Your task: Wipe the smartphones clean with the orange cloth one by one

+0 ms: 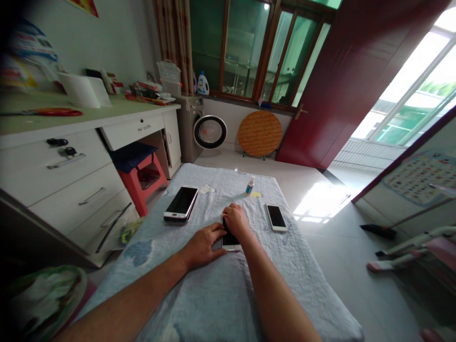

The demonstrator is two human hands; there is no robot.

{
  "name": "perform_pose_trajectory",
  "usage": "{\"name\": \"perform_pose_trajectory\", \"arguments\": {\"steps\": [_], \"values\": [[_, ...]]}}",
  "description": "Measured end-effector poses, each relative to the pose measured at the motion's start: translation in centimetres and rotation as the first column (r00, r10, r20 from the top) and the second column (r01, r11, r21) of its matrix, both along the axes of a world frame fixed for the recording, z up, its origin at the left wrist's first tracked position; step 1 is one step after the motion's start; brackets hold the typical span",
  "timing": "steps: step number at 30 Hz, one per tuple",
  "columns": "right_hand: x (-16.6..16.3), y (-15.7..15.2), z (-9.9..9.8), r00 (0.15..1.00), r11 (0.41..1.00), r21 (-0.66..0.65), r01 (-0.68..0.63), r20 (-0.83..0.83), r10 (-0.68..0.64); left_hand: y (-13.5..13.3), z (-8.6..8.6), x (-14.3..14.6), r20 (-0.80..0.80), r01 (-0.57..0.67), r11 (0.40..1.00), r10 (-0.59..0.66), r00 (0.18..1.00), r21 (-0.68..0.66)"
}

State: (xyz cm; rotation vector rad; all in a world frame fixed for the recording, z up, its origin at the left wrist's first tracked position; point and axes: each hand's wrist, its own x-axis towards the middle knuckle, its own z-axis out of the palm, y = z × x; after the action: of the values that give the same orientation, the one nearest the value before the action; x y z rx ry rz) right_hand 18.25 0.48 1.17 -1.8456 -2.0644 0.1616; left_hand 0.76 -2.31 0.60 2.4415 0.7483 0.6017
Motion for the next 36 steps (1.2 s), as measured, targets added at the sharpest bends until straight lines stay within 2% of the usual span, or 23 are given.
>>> {"name": "perform_pose_trajectory", "arguments": {"steps": [7,14,16,20,23,26,31,36], "values": [[0.8,-4.2,0.7,0.982,0.986,-0.093,-0.142,-0.143,0.128,-0.4,0.5,0.0,-0.075,-0.030,0.990,0.041,0.996,0.140],[2.1,-7.8,2.6,0.956,0.956,-0.236,-0.175,-0.273,0.108,-1.0,0.9,0.2,-0.155,-0.028,0.975,0.064,0.986,0.222],[2.5,-7.8,2.5,0.959,0.967,-0.219,-0.129,-0.274,0.066,-1.1,0.8,0.2,-0.147,-0.026,0.973,0.061,0.987,0.230],[3.4,-7.0,1.3,0.972,0.994,-0.102,0.034,-0.230,-0.056,-1.3,0.4,0.3,-0.145,-0.032,0.978,0.063,0.987,0.206],[3.9,-6.5,0.2,0.963,0.983,-0.016,0.180,-0.199,-0.180,-1.3,0.2,0.3,-0.148,-0.038,0.979,0.069,0.987,0.200],[4.0,-6.5,-0.3,0.934,0.961,0.035,0.274,-0.247,-0.257,-1.3,0.0,0.3,-0.132,-0.049,0.978,0.077,0.988,0.202],[3.0,-7.1,0.3,0.899,0.961,-0.050,0.272,-0.344,-0.272,-1.5,-0.6,0.6,-0.127,-0.132,0.969,0.161,0.979,0.210],[2.0,-7.2,0.8,0.868,0.957,-0.095,0.272,-0.404,-0.287,-1.6,-0.6,1.0,-0.096,-0.146,0.966,0.169,0.981,0.215]]}}
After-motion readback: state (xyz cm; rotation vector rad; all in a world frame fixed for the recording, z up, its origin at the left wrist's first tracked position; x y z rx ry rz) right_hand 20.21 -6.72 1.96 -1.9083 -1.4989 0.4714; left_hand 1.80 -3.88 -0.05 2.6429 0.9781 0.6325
